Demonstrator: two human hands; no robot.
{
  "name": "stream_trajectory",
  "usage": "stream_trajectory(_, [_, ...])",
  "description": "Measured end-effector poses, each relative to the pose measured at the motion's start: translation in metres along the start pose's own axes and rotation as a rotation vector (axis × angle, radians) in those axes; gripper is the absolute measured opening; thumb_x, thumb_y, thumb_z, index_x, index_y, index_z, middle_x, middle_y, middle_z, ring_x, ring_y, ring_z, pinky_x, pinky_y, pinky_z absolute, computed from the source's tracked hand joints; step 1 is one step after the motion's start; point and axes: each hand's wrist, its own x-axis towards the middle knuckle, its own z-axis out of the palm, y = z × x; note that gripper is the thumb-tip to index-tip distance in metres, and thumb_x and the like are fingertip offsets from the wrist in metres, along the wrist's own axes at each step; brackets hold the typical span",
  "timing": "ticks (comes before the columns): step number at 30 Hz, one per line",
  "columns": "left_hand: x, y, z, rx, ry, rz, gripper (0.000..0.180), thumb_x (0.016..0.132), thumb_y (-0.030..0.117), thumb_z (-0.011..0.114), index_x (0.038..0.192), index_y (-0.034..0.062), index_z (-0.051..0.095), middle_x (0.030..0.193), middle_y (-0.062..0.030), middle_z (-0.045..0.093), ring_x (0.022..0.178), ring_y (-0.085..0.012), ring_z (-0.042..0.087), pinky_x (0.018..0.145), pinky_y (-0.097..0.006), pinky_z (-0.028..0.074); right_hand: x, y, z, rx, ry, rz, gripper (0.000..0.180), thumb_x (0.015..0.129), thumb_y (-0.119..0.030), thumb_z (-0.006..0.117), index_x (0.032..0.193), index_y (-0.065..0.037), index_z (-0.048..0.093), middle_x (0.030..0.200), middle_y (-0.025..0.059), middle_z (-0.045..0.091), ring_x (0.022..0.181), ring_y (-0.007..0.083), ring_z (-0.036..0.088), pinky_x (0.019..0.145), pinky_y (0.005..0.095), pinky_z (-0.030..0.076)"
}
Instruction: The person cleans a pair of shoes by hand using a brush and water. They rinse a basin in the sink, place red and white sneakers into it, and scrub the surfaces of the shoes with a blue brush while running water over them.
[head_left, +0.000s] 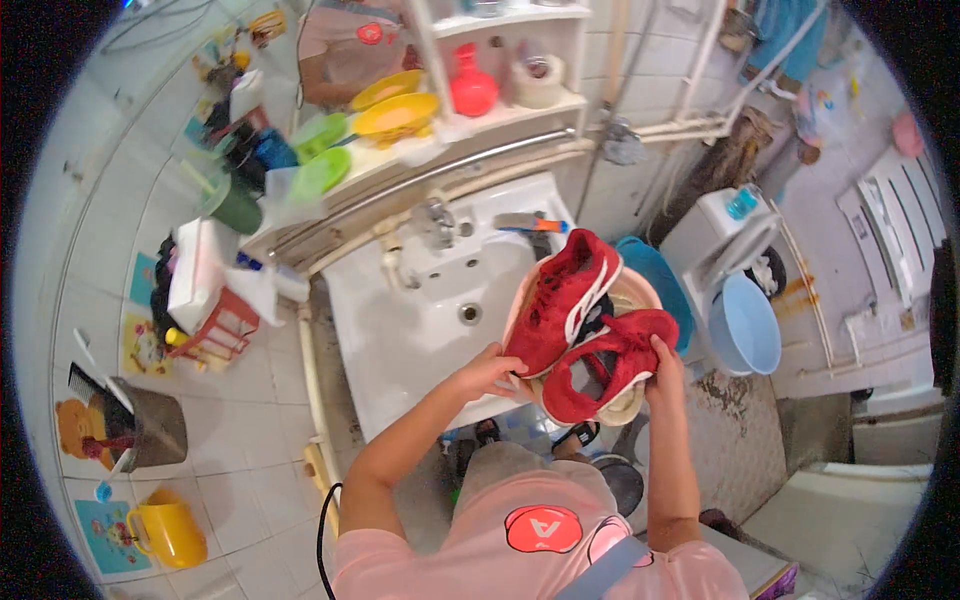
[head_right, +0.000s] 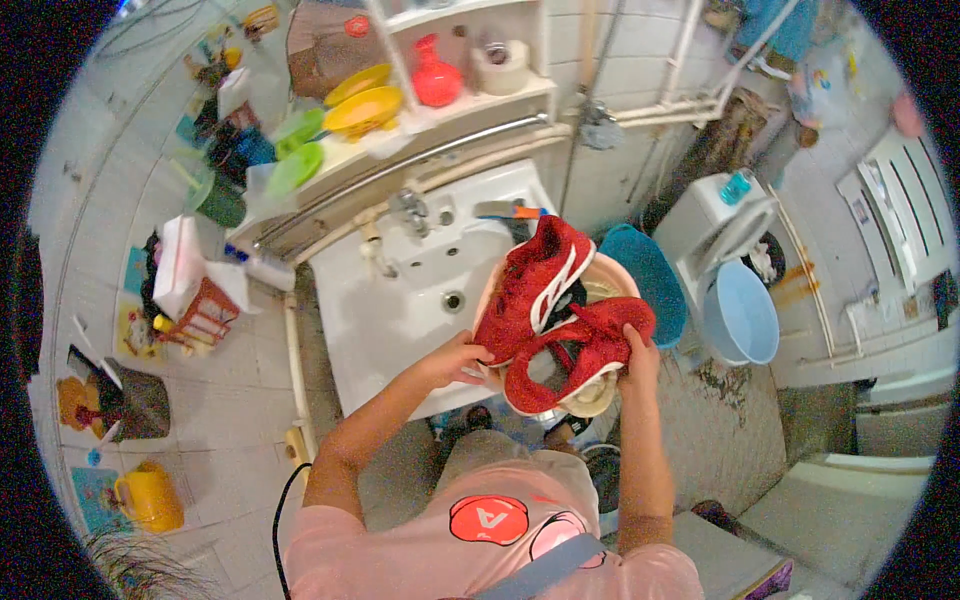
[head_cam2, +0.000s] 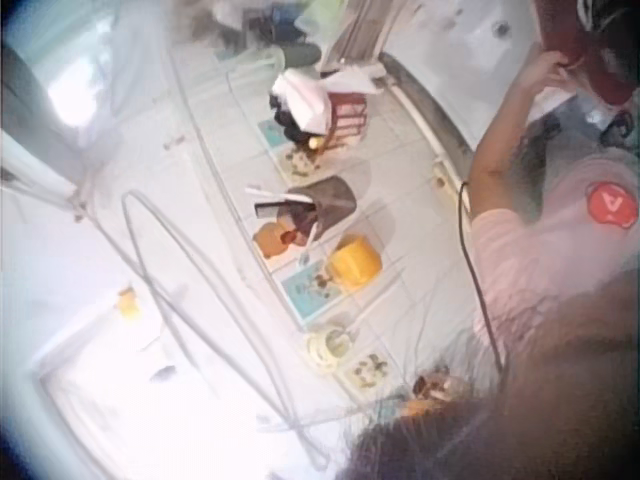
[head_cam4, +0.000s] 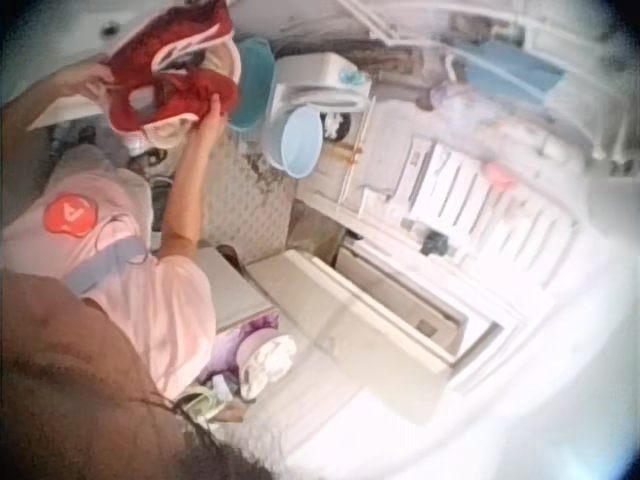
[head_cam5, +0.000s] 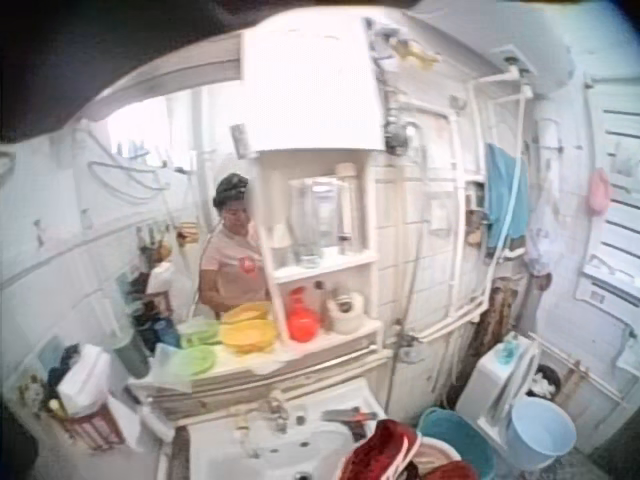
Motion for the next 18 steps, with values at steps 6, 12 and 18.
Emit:
stream_trajectory(6, [-0.047,-0.049,-0.073,-0.254,0.046,-0.078,0.039,0.072,0.021,0.063,0.103,0.0045,0.046,0.092,-0.0072,0.055,0.083,-0.0192,0.056,0.079,-0.043,0.05,-0.013,0.067,0.058,-0.107,-0.078,0.19,0.033,0.082,-0.011,0.061,0.107,0.008,0.052,0.1,0.0183,0.06,0.087,0.0278,0.062,0.076,0.0382,0.051])
stream_trajectory(12, [-0.045,-0.073,-0.106,-0.431,0.105,-0.098,0.032,0.076,0.023,0.058,0.103,0.0071,0.053,0.1,-0.0063,0.057,0.089,-0.0196,0.056,0.083,-0.044,0.049,0.016,0.097,0.099,-0.191,-0.193,0.29,0.034,0.08,-0.01,0.062,0.104,0.011,0.051,0.098,0.0193,0.06,0.082,0.028,0.062,0.072,0.0378,0.052])
stream_trajectory(18, [-0.031,-0.08,-0.13,-0.539,0.231,-0.074,0.031,0.077,0.022,0.057,0.104,0.0082,0.053,0.102,-0.0064,0.057,0.094,-0.0198,0.055,0.086,-0.043,0.047,0.039,0.12,0.13,-0.311,-0.238,0.331,0.026,0.08,-0.008,0.059,0.099,0.009,0.054,0.094,0.0178,0.062,0.081,0.0279,0.063,0.07,0.0386,0.053])
